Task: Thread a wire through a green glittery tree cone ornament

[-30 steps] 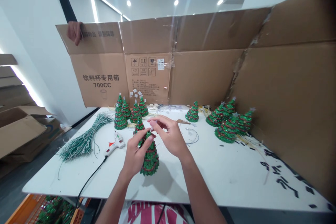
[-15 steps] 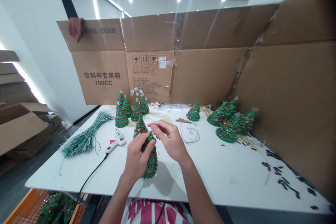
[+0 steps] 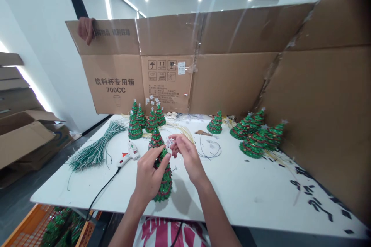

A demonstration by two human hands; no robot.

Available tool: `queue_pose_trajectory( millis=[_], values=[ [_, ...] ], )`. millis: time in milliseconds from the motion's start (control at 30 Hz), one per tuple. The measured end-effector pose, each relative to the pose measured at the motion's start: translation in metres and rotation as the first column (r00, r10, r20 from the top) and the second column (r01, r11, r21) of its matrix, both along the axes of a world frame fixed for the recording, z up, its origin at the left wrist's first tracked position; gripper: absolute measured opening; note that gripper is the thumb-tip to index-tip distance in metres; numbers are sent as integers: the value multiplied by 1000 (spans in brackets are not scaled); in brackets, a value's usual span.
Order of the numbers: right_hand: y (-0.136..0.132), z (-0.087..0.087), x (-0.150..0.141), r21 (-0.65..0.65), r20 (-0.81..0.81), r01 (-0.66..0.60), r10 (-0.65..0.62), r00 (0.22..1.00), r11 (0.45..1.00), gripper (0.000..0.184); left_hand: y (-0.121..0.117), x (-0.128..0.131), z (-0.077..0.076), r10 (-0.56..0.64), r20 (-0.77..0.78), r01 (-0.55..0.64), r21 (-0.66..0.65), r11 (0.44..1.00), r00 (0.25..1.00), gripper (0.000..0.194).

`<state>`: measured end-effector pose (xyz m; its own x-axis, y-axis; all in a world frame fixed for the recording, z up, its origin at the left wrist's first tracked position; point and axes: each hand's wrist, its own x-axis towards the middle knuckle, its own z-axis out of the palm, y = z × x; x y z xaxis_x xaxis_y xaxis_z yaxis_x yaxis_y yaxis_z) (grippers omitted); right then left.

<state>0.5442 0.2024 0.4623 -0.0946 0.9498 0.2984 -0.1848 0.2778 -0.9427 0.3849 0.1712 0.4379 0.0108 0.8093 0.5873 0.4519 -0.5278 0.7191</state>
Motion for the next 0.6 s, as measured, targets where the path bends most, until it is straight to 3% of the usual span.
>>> queue_pose_trajectory(
  millis=[133,300,467,600],
  values=[
    [0,-21,-4,-66,-28,-8,6,1000,998,56,-1,-1,0,45,33,-45,-15,999,998,28],
    [6,-43,-9,-101,53,-76,81,995,992,63,-7,-10,8,72,94,-65,-73,995,993,34],
    [14,-56,-20,-103,221,-93,114,968,990,45,-20,-44,20,120,144,-103,-122,987,982,40],
    [10,-63,-46,-43,409,-128,135,903,991,28,-35,-85,24,297,168,-274,-147,950,940,46]
  ],
)
